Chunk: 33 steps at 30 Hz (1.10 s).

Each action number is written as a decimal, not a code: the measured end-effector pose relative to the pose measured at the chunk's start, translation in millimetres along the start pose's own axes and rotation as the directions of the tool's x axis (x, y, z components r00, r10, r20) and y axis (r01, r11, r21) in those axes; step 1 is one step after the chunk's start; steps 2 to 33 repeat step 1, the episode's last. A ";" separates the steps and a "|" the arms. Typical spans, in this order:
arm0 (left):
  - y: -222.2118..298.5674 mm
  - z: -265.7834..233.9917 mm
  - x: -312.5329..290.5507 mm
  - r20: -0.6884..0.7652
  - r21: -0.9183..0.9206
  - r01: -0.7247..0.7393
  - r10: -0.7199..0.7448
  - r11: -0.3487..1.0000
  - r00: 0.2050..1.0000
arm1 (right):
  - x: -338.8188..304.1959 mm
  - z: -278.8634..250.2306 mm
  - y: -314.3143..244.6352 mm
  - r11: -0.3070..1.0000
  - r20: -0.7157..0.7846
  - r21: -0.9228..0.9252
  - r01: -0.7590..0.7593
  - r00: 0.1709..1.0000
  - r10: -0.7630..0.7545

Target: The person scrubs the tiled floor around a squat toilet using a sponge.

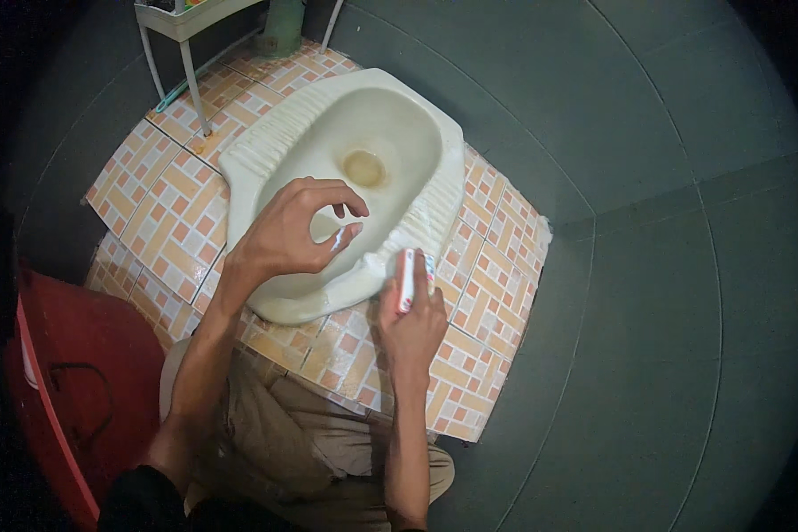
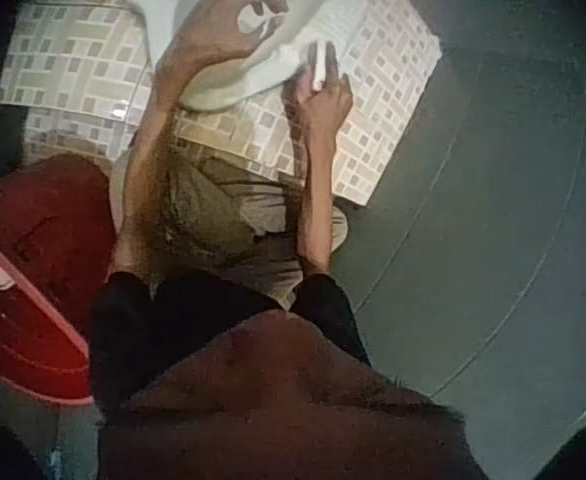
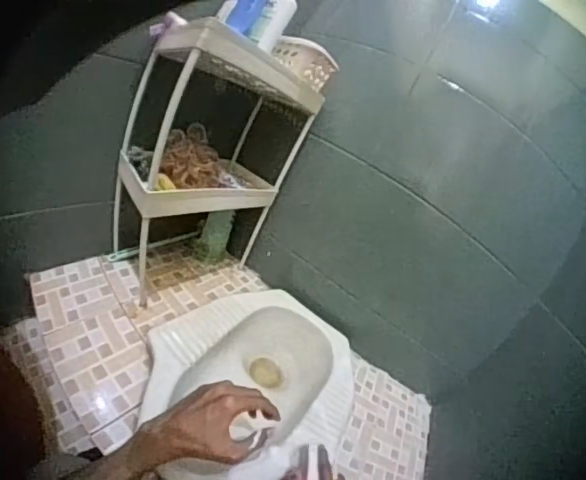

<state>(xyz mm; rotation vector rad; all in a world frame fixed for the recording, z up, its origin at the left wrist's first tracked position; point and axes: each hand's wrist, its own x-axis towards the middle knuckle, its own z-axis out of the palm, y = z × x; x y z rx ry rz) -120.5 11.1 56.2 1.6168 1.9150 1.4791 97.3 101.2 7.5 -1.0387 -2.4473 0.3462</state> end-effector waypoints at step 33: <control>-0.5 0.2 2.1 0.021 -0.012 0.007 -0.006 1.000 1.000 | -2.8 -2.6 10.1 0.996 -0.007 -0.057 0.063 0.998 -0.064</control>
